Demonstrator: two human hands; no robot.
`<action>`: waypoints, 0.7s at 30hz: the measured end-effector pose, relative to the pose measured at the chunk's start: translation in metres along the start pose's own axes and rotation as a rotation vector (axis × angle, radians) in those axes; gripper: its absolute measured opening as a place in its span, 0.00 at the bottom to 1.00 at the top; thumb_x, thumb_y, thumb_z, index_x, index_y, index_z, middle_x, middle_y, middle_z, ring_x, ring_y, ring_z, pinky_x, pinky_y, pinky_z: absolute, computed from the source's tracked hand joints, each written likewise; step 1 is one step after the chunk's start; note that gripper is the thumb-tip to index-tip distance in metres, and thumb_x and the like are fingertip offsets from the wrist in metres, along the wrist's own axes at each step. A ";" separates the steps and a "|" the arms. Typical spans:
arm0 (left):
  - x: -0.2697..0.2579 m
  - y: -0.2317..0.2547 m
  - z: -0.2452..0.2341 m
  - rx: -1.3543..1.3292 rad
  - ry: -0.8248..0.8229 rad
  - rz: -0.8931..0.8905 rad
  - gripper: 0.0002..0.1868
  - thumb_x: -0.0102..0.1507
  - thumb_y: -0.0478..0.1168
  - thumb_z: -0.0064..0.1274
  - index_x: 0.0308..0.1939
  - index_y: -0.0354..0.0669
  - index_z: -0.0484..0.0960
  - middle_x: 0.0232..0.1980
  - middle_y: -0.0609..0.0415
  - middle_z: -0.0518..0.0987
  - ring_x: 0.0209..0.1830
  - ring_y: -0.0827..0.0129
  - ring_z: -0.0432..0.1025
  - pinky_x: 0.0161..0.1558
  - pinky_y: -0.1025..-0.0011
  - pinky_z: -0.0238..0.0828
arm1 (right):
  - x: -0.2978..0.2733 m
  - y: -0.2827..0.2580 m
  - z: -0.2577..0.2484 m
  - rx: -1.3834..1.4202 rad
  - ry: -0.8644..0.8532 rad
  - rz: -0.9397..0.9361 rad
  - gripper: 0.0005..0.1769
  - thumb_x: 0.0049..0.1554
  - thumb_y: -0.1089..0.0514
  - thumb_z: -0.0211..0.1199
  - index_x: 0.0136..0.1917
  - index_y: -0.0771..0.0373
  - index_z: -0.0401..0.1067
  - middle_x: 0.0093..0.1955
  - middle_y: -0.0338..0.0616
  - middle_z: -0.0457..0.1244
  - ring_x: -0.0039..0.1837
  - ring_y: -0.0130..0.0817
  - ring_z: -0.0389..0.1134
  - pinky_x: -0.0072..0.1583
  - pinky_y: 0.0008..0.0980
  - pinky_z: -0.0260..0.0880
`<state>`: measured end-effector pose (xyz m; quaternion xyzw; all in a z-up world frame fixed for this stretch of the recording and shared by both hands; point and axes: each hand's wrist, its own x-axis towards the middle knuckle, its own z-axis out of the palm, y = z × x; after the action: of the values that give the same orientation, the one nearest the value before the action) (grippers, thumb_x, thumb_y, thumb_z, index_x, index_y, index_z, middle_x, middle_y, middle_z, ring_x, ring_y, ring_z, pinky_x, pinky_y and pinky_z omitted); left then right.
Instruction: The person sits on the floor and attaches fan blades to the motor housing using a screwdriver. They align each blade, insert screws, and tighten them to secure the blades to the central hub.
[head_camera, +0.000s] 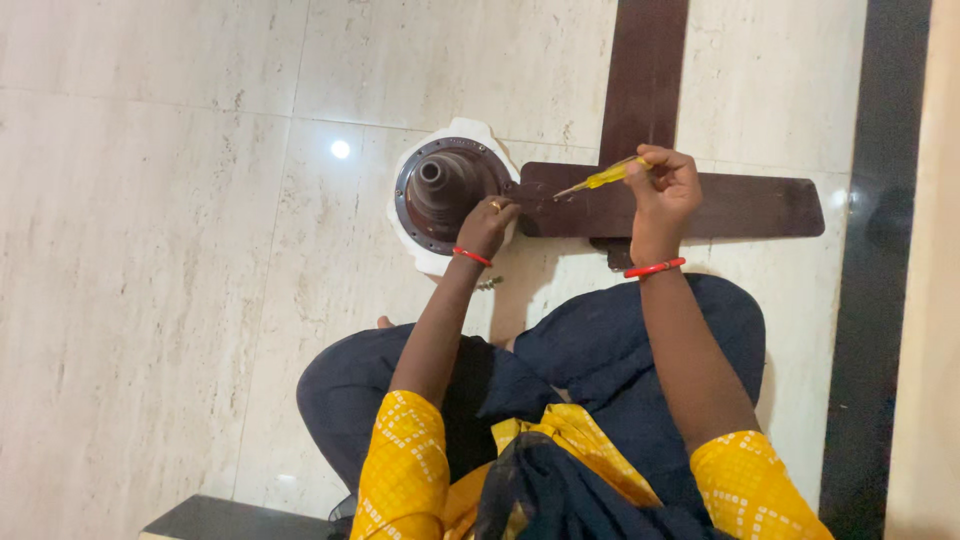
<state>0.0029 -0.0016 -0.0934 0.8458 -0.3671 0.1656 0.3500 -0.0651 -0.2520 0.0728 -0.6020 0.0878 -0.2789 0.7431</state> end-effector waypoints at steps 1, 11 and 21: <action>0.000 -0.001 0.000 -0.002 -0.043 0.024 0.12 0.59 0.29 0.51 0.46 0.41 0.83 0.47 0.48 0.81 0.51 0.54 0.75 0.52 0.61 0.74 | -0.005 -0.004 -0.004 0.019 0.005 0.020 0.11 0.61 0.71 0.68 0.54 0.63 0.70 0.59 0.47 0.68 0.53 0.27 0.69 0.55 0.27 0.74; 0.014 0.041 -0.029 0.148 -0.030 0.008 0.11 0.58 0.29 0.55 0.45 0.39 0.83 0.46 0.46 0.82 0.51 0.52 0.76 0.53 0.62 0.74 | -0.072 -0.018 -0.056 0.108 0.092 0.136 0.10 0.61 0.71 0.68 0.52 0.64 0.71 0.57 0.48 0.68 0.53 0.29 0.70 0.55 0.29 0.75; -0.134 0.047 0.006 -1.046 0.686 -1.321 0.18 0.61 0.18 0.47 0.47 0.32 0.88 0.44 0.53 0.84 0.44 0.70 0.78 0.49 0.73 0.76 | -0.067 -0.002 -0.058 0.317 0.102 0.317 0.12 0.61 0.74 0.68 0.52 0.61 0.71 0.55 0.44 0.68 0.53 0.29 0.70 0.54 0.29 0.74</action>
<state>-0.1220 0.0394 -0.1476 0.5216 0.2884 -0.0139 0.8028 -0.1484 -0.2663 0.0464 -0.4415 0.1738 -0.1988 0.8575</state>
